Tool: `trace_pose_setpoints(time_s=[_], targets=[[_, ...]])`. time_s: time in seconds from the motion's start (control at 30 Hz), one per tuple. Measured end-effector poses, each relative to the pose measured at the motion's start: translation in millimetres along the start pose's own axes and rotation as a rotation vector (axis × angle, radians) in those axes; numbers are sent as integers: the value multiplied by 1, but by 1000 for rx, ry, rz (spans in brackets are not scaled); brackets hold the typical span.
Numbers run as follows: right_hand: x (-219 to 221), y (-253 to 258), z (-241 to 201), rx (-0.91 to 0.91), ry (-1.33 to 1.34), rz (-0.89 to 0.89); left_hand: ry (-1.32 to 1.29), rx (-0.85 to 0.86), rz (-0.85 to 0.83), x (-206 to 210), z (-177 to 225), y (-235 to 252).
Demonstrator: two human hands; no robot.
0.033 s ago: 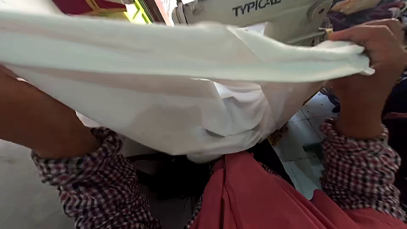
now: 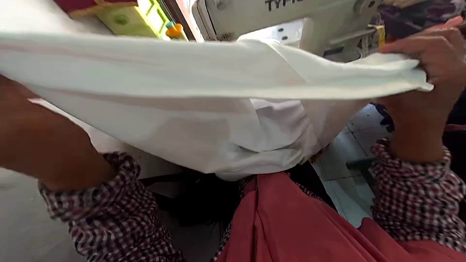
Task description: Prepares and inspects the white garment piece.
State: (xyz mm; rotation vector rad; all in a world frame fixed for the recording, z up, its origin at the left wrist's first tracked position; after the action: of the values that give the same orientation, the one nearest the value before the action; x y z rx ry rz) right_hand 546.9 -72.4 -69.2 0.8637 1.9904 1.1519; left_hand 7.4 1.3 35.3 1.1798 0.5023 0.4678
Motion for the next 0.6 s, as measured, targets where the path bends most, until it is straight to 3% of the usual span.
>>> trace_pose_setpoints(time_s=[0.1,0.2,0.33,0.4,0.6], targets=[[-5,-58,24,89,-28,-280,88,16,-461,13,45,-54],[3,-133,61,296,14,-678,-88,-148,-946,26,58,-124],[23,-206,86,680,-70,-1330,-296,-354,-1207,34,47,-208],[36,-203,80,640,-55,-1348,-377,-428,-1269,33,42,-229],[94,-177,20,296,227,-1051,-471,-463,-1333,27,44,-244]])
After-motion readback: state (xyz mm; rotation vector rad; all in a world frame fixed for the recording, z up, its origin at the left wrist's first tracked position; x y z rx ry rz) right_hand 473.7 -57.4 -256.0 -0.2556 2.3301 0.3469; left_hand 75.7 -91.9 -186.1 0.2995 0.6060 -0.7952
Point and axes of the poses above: each hand's wrist, its own y-axis towards the middle knuckle, its own x-axis out of the palm, z = x × y, the point moved 5 cm from there along y, towards the middle knuckle, and after that the axes turned 8 degrees about z, right-handed, at the moved point
